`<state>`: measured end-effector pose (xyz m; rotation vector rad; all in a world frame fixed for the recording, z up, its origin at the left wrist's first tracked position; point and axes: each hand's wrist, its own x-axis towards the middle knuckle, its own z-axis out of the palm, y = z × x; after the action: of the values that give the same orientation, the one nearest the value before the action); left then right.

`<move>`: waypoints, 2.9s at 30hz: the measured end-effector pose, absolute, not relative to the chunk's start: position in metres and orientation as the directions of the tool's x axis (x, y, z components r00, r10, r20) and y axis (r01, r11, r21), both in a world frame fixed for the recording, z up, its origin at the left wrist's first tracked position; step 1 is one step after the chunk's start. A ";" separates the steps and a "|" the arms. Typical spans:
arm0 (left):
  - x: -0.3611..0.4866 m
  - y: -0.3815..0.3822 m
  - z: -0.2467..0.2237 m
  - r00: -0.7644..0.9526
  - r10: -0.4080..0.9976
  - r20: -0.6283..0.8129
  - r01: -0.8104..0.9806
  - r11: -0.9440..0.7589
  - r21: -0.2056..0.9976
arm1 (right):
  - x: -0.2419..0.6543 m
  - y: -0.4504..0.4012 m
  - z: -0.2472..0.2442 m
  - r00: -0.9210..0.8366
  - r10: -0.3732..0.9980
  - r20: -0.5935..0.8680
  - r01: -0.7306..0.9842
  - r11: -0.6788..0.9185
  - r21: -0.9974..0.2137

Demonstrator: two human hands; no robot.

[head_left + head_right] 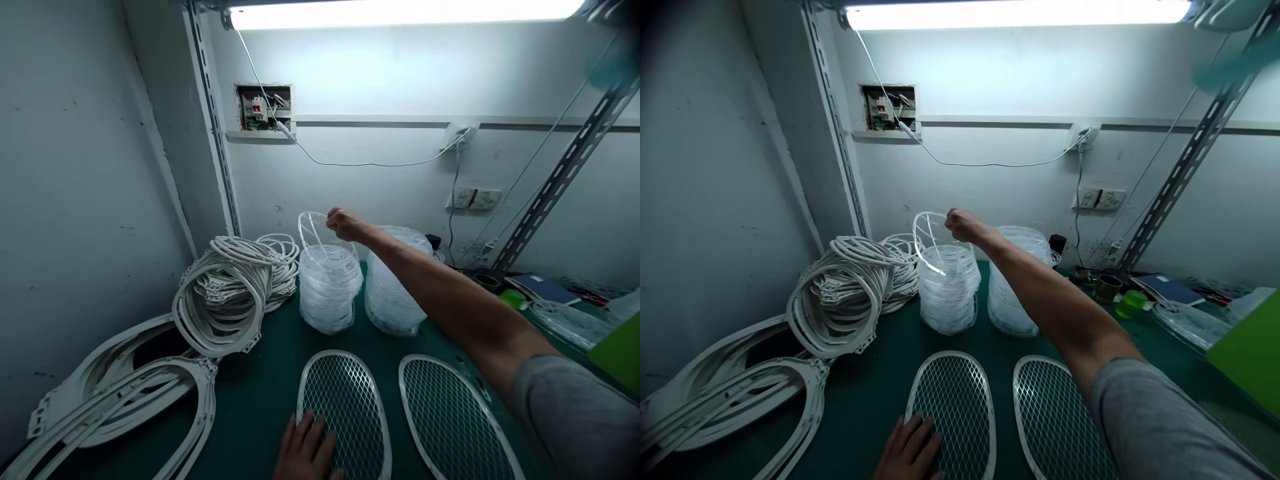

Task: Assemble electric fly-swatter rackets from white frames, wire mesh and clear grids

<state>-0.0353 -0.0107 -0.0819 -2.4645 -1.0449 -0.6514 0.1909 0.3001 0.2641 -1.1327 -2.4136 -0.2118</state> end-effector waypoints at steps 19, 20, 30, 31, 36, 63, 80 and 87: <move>-0.001 -0.048 -0.013 0.470 0.864 0.181 0.832 -0.503 0.236 | 0.230 0.087 0.028 -0.548 0.817 0.181 0.731 0.573 -0.371; -0.002 -0.049 -0.013 0.481 0.858 0.181 0.826 -0.512 0.234 | 0.230 0.090 0.027 -0.546 0.825 0.146 0.740 0.557 -0.377; -0.004 -0.058 -0.007 0.532 0.828 0.179 0.813 -0.558 0.165 | 0.220 0.096 0.029 -0.499 0.866 -0.011 0.816 0.466 -0.341; -0.004 -0.058 -0.006 0.532 0.827 0.181 0.814 -0.559 0.161 | 0.219 0.096 0.030 -0.492 0.870 -0.018 0.823 0.459 -0.335; -0.004 -0.056 -0.008 0.518 0.839 0.168 0.819 -0.543 0.186 | 0.219 0.094 0.032 -0.436 0.900 -0.005 0.850 0.410 -0.330; -0.005 -0.054 -0.013 0.521 0.840 0.151 0.813 -0.542 0.210 | 0.199 0.093 0.040 -0.458 0.873 -0.170 0.889 0.447 -0.097; -0.004 -0.056 -0.013 0.514 0.841 0.168 0.811 -0.541 0.225 | 0.206 0.081 0.032 -0.533 0.829 -0.170 0.840 0.543 0.011; -0.004 -0.055 -0.015 0.517 0.833 0.195 0.803 -0.551 0.226 | 0.204 0.075 0.029 -0.505 0.856 -0.110 0.862 0.508 -0.002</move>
<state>-0.0043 -0.0552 -0.0150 -2.8276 -1.5312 -0.4591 0.2043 0.0752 0.0290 -1.6047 -2.8085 0.0914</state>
